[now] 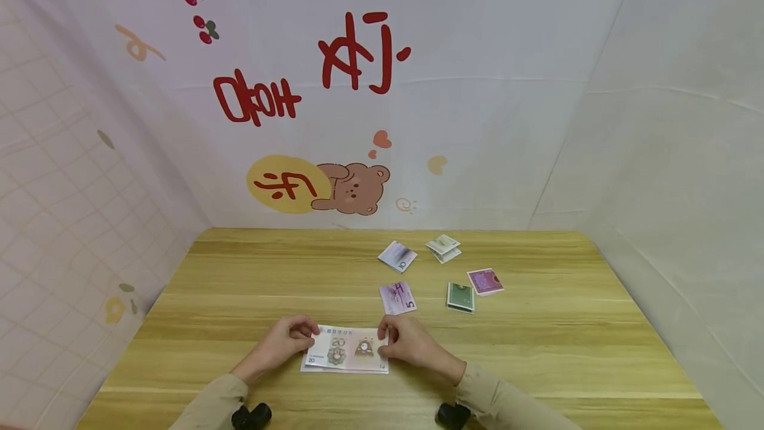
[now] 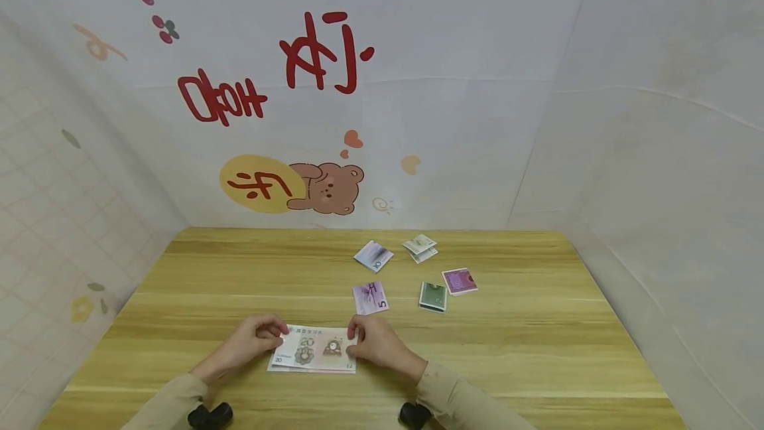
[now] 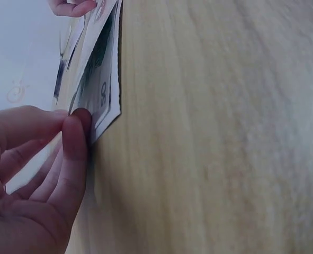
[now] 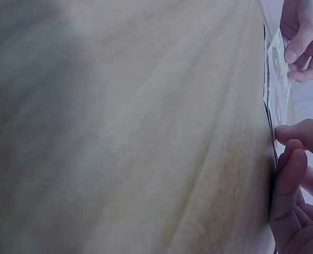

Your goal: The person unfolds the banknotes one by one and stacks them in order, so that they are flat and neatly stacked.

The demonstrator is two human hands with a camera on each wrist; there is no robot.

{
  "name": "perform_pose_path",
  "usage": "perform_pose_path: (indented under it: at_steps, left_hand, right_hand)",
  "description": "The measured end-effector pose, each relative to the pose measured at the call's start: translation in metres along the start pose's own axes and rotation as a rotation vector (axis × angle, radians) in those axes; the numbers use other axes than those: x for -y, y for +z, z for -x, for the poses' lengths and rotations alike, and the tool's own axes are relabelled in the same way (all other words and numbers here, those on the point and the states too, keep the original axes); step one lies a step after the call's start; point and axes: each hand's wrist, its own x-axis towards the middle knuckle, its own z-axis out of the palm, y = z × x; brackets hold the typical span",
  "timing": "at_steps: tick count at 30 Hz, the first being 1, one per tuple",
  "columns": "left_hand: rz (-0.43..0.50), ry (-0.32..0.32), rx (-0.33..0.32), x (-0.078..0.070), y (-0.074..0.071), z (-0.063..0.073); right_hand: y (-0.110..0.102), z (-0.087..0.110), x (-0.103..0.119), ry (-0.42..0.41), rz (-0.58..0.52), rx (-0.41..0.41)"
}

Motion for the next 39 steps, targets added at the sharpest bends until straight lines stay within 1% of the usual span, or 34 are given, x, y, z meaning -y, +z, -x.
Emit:
perform_pose_path:
  at_steps: [6, 12, 18, 24, 26, 29, 33, 39]
  left_hand:
    - [-0.010, -0.016, -0.030, -0.001, 0.000, 0.002]
    - [-0.011, -0.017, -0.050, 0.001, 0.001, 0.004]
    - [-0.004, -0.015, -0.064, 0.002, 0.003, 0.004]
    - [-0.042, -0.039, -0.070, -0.002, 0.003, 0.004]
    - [-0.067, -0.047, -0.076, -0.004, 0.003, 0.004]
    - [-0.121, -0.036, -0.086, -0.006, 0.003, 0.004]
    - [-0.169, -0.019, -0.096, -0.004, 0.002, 0.003]
    - [-0.141, -0.047, -0.123, -0.002, -0.002, 0.000]
  right_hand:
    - [-0.001, 0.000, 0.001, 0.002, -0.009, 0.012]
    - [-0.002, 0.000, -0.001, -0.012, -0.032, 0.013]
    - [-0.001, 0.000, -0.004, -0.005, -0.060, 0.020]
    - [-0.002, 0.001, -0.002, -0.010, -0.050, 0.020]
    - [-0.003, 0.001, -0.001, -0.007, -0.047, 0.019]
    - [-0.002, 0.001, -0.001, -0.001, -0.058, 0.018]
    - [-0.003, 0.002, -0.004, -0.003, -0.115, 0.018]
    - [-0.007, 0.000, -0.011, -0.026, -0.288, 0.023]
